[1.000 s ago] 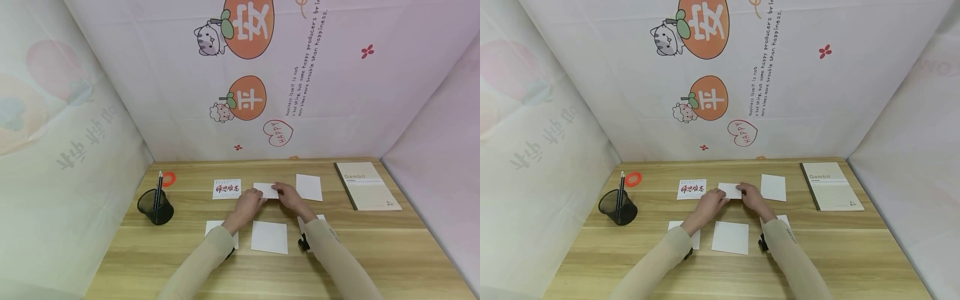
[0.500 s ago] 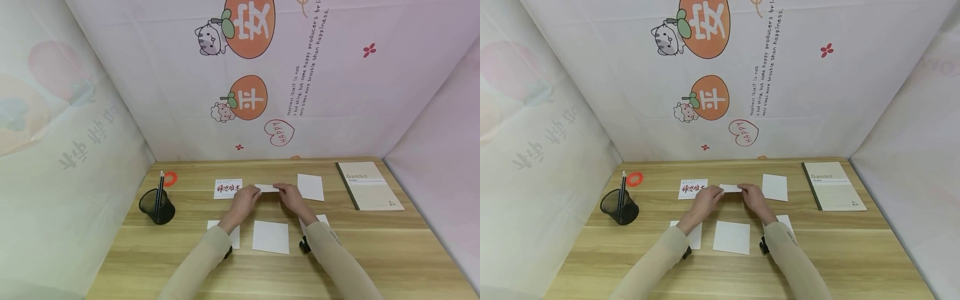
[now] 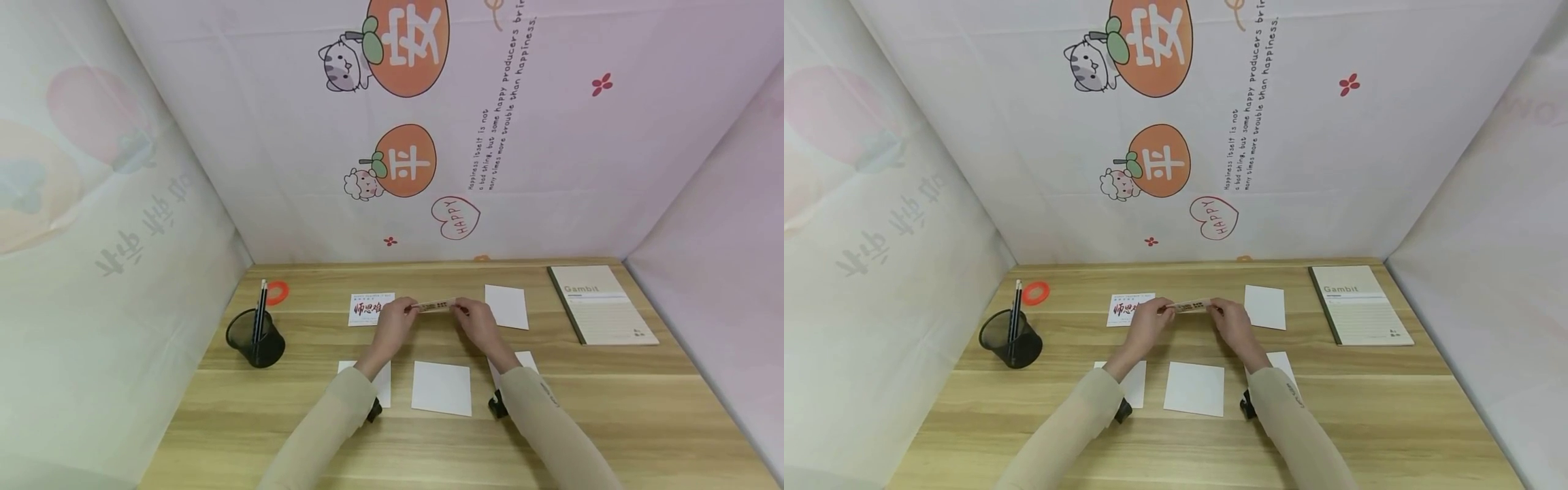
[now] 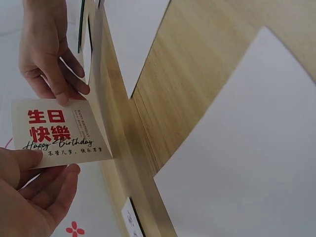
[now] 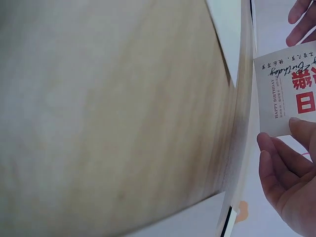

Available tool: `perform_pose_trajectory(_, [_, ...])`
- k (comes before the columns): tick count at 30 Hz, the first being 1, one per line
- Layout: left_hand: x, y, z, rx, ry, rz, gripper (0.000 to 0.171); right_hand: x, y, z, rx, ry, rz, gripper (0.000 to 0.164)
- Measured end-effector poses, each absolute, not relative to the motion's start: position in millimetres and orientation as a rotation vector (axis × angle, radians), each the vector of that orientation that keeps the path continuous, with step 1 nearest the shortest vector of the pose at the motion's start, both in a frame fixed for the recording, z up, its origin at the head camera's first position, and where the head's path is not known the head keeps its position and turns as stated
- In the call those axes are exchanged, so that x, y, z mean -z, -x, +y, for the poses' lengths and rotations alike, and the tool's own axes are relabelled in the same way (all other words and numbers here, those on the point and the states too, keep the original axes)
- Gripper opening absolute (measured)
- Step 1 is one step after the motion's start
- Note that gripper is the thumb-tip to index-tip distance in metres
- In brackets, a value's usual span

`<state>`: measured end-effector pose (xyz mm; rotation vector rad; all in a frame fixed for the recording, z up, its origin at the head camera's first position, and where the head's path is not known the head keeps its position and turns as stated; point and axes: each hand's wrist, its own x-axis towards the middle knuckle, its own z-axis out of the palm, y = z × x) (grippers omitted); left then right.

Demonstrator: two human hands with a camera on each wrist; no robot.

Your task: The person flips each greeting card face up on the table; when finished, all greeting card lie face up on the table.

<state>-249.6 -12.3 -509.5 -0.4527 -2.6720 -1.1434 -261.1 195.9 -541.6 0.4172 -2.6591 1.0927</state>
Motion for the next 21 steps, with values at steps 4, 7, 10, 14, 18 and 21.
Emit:
perform_pose_trajectory(4, [510.0, 250.6, -12.9, 1.221, 0.411, -2.632, 0.009, 541.4, 260.3, 195.3, -1.092, -0.387, -2.68, 0.01])
perform_pose_trajectory(7, [511.5, 251.2, -13.9, 1.253, 0.394, -2.616, 0.009, 540.1, 258.5, 194.4, -1.11, -0.369, -2.681, 0.011])
perform_pose_trajectory(10, [513.9, 251.6, -14.7, 1.296, 0.363, -2.626, 0.01, 539.1, 256.6, 193.5, -1.127, -0.358, -2.682, 0.011])
perform_pose_trajectory(14, [516.8, 251.4, -15.1, 1.305, 0.332, -2.657, 0.011, 539.0, 254.8, 192.3, -1.139, -0.357, -2.682, 0.011])
perform_pose_trajectory(18, [518.2, 251.0, -14.9, 1.286, 0.323, -2.67, 0.013, 538.5, 253.0, 191.7, -1.138, -0.352, -2.676, 0.012])
perform_pose_trajectory(21, [518.6, 250.5, -15.2, 1.293, 0.332, -2.656, 0.013, 537.6, 251.7, 191.3, -1.135, -0.344, -2.673, 0.013])
